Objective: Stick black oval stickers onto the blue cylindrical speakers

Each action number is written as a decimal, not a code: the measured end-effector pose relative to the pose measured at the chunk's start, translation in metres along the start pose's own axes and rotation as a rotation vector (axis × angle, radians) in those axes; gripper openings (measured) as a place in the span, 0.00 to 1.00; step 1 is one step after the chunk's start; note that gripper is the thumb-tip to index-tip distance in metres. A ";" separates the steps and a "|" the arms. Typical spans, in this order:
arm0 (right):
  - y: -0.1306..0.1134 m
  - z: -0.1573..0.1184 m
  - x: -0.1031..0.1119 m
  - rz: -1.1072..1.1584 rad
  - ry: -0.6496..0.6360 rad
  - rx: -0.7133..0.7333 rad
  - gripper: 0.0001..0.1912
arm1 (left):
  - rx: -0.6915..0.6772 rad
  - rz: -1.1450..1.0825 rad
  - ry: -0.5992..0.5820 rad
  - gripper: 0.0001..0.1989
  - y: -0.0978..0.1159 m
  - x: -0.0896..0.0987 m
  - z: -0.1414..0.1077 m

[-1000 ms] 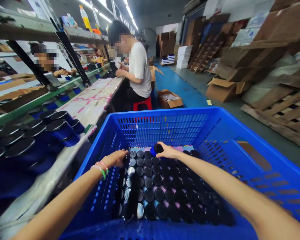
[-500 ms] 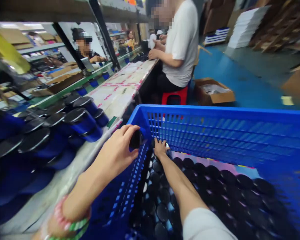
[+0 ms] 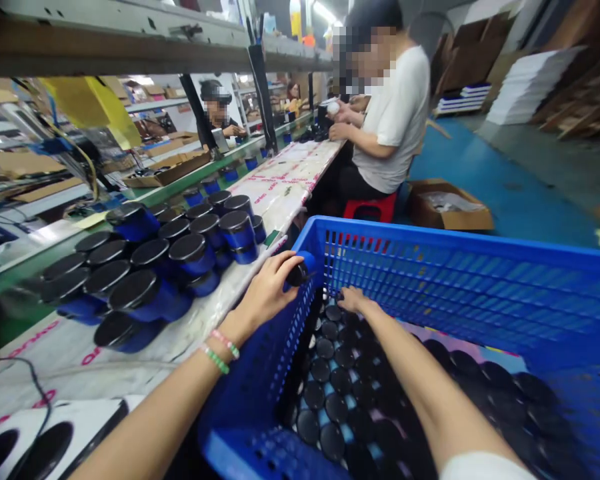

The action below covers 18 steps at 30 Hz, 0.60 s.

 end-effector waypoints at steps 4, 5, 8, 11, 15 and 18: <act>0.007 -0.064 0.067 -0.040 -0.063 0.096 0.14 | -0.058 0.016 -0.045 0.30 0.007 0.001 -0.001; 0.013 -0.081 0.090 -0.041 -0.041 0.105 0.14 | -0.069 0.021 -0.056 0.31 0.009 0.000 -0.001; 0.044 -0.132 0.156 -0.022 0.069 0.094 0.14 | -0.085 0.042 -0.078 0.31 0.011 -0.003 0.001; 0.081 -0.177 0.195 0.054 0.165 0.054 0.14 | -0.093 0.065 -0.106 0.31 0.010 -0.004 0.001; 0.108 -0.206 0.185 0.272 0.133 0.019 0.20 | -0.118 0.088 -0.177 0.32 0.013 -0.013 0.006; 0.092 -0.193 0.138 0.533 -0.014 0.036 0.25 | -0.134 0.075 -0.276 0.30 0.027 -0.047 0.018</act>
Point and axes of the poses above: each hand's wrist, its own z-axis towards the middle knuckle, its own x-axis out of the back of the hand, y = z × x, the point moved 10 cm from there along z, towards the middle knuckle, and after that the axes turned 8 degrees about z, right-handed, at the moved point
